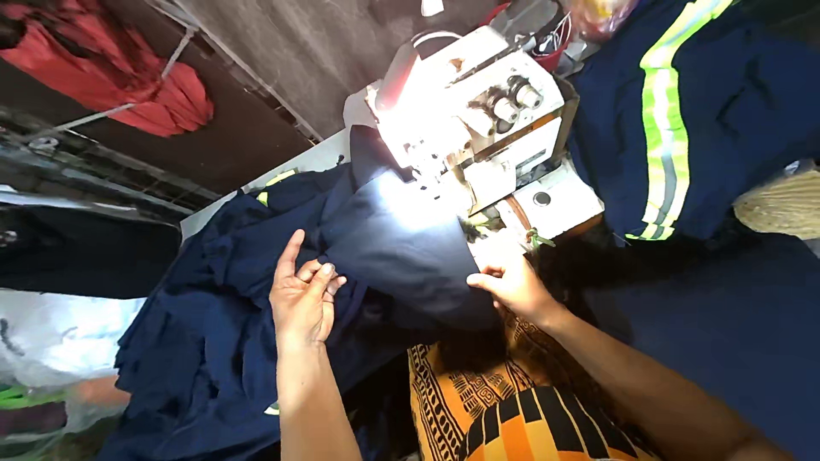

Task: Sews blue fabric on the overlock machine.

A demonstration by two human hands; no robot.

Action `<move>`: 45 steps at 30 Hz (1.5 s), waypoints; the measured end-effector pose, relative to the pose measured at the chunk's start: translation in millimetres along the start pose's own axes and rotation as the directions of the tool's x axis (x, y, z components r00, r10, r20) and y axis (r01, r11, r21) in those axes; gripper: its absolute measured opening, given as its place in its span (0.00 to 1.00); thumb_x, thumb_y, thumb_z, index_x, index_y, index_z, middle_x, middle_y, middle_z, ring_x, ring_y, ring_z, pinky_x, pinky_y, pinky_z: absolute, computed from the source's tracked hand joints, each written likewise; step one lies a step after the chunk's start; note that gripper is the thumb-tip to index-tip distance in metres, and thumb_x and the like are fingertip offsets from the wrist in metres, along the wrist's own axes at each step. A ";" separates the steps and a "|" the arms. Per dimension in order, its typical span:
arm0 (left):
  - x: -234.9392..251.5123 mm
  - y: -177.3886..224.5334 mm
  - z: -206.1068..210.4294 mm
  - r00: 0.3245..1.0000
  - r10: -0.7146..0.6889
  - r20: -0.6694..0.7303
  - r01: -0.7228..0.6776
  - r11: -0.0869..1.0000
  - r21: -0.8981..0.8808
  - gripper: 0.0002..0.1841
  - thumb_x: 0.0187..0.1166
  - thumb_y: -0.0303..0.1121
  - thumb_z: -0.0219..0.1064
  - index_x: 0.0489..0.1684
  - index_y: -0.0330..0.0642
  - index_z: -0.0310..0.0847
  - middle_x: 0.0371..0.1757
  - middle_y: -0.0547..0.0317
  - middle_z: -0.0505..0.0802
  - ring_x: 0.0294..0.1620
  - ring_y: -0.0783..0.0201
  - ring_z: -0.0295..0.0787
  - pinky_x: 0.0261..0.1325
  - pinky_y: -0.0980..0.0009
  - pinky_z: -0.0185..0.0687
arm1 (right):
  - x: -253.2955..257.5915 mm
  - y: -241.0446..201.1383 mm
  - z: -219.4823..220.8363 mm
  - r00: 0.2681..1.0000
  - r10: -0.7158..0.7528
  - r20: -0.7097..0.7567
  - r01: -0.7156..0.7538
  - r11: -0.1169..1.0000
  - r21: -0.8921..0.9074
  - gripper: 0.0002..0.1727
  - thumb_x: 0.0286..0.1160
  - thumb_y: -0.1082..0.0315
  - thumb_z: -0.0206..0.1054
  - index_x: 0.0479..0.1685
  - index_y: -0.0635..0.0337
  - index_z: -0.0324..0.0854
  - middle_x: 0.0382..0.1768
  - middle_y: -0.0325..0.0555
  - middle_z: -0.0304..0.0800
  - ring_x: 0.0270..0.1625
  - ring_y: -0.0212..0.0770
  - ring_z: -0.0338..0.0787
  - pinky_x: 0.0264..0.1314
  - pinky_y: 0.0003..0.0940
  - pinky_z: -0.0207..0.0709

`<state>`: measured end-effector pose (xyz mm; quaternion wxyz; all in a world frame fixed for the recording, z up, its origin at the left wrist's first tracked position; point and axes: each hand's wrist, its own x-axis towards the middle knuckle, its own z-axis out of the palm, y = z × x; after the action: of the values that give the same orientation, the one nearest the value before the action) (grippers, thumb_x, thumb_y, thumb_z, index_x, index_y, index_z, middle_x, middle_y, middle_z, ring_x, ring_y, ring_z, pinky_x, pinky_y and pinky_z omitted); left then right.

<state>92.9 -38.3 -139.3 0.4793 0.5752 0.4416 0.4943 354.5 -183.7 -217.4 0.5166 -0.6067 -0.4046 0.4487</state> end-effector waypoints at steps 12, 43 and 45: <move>43.8 18.0 17.8 0.961 0.271 -0.054 -0.256 0.947 0.196 0.34 0.79 0.20 0.62 0.88 0.40 0.57 0.73 0.56 0.83 0.63 0.68 0.87 0.67 0.68 0.84 | 63.8 -31.0 6.1 0.914 -0.349 -0.208 0.321 0.934 -0.159 0.12 0.71 0.66 0.77 0.27 0.64 0.85 0.22 0.42 0.82 0.25 0.33 0.79 0.31 0.34 0.76; -111.5 -37.8 66.3 0.944 -0.329 0.015 0.315 0.888 -0.334 0.07 0.82 0.19 0.61 0.42 0.44 0.77 0.36 0.63 0.91 0.36 0.70 0.91 0.44 0.70 0.91 | -54.6 22.3 -11.5 0.998 0.017 -0.060 0.005 0.939 0.345 0.03 0.73 0.80 0.70 0.35 0.65 0.88 0.28 0.41 0.92 0.28 0.31 0.90 0.35 0.26 0.87; -114.4 -34.3 64.8 0.928 -0.363 0.082 0.369 0.865 -0.341 0.12 0.81 0.15 0.59 0.52 0.41 0.79 0.41 0.60 0.93 0.38 0.69 0.91 0.44 0.71 0.90 | -53.7 22.6 -10.1 0.998 0.029 -0.058 -0.008 0.943 0.331 0.02 0.74 0.79 0.70 0.36 0.66 0.88 0.29 0.41 0.92 0.29 0.31 0.90 0.36 0.25 0.87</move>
<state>142.2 -153.0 -193.2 0.6623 0.3899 0.4437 0.4609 350.3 -240.7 -232.4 0.6192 -0.5287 -0.3017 0.4961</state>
